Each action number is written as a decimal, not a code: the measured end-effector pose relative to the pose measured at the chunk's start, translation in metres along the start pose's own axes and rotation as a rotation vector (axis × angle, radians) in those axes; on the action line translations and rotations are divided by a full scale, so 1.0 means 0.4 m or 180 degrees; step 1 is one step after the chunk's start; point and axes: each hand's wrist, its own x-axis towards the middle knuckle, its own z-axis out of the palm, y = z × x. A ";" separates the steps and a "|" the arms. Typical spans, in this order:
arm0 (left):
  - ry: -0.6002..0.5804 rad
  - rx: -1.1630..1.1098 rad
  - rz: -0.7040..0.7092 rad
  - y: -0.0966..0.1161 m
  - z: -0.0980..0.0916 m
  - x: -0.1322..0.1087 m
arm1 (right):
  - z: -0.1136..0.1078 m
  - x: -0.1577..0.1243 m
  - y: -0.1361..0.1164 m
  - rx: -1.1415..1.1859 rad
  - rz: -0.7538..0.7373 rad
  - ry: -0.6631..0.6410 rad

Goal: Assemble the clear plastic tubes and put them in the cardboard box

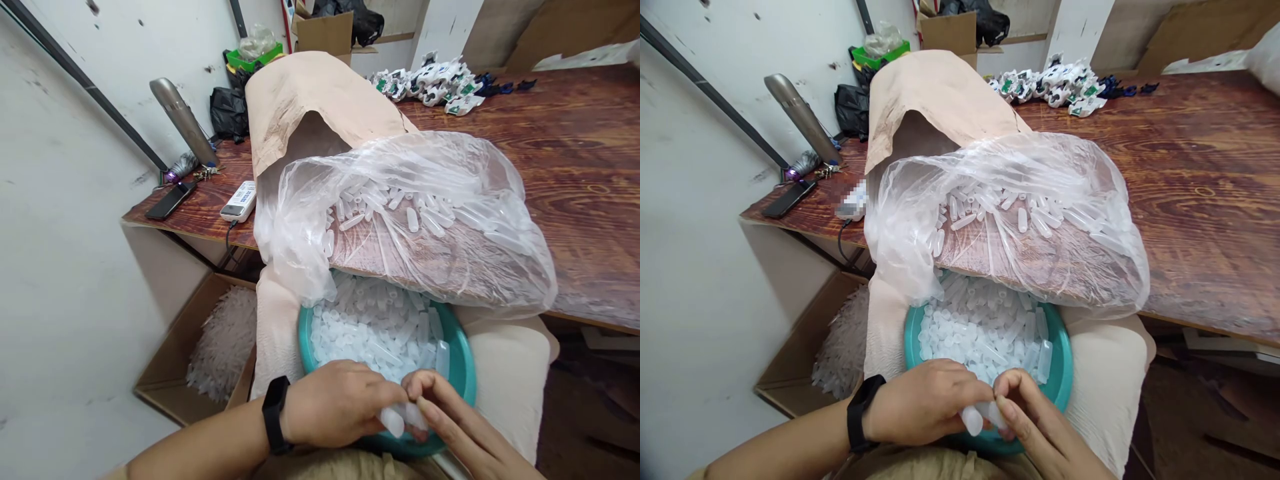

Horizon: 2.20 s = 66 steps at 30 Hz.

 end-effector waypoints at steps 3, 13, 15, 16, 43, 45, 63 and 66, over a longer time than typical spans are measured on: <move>-0.0031 -0.0253 0.0394 0.023 0.005 0.008 | 0.032 0.004 0.009 0.0384 0.0050 -0.0175; -0.0018 -0.0470 -0.1057 -0.072 -0.076 0.068 | -0.056 0.045 -0.007 -0.0852 0.0117 -0.0250; -0.0348 0.0008 -0.0901 -0.110 -0.053 0.107 | -0.040 0.063 -0.003 -0.1433 0.0176 -0.0786; -0.0474 0.0121 -0.0858 -0.124 -0.038 0.128 | -0.024 0.073 -0.001 -0.1726 0.0233 -0.1016; 0.1156 -0.4054 -0.1834 -0.035 -0.044 0.033 | 0.001 0.105 -0.002 0.0530 -0.0017 0.0833; 0.1688 -0.4609 -0.1794 -0.029 -0.036 0.041 | 0.023 0.095 -0.002 0.0503 -0.0034 0.1066; 0.2934 -0.5165 -0.2368 0.035 0.041 0.053 | 0.118 0.104 -0.024 0.1131 -0.0383 0.1962; 0.3001 -0.5442 -0.2302 0.038 0.047 0.056 | 0.128 0.102 -0.038 0.0873 -0.0623 0.1901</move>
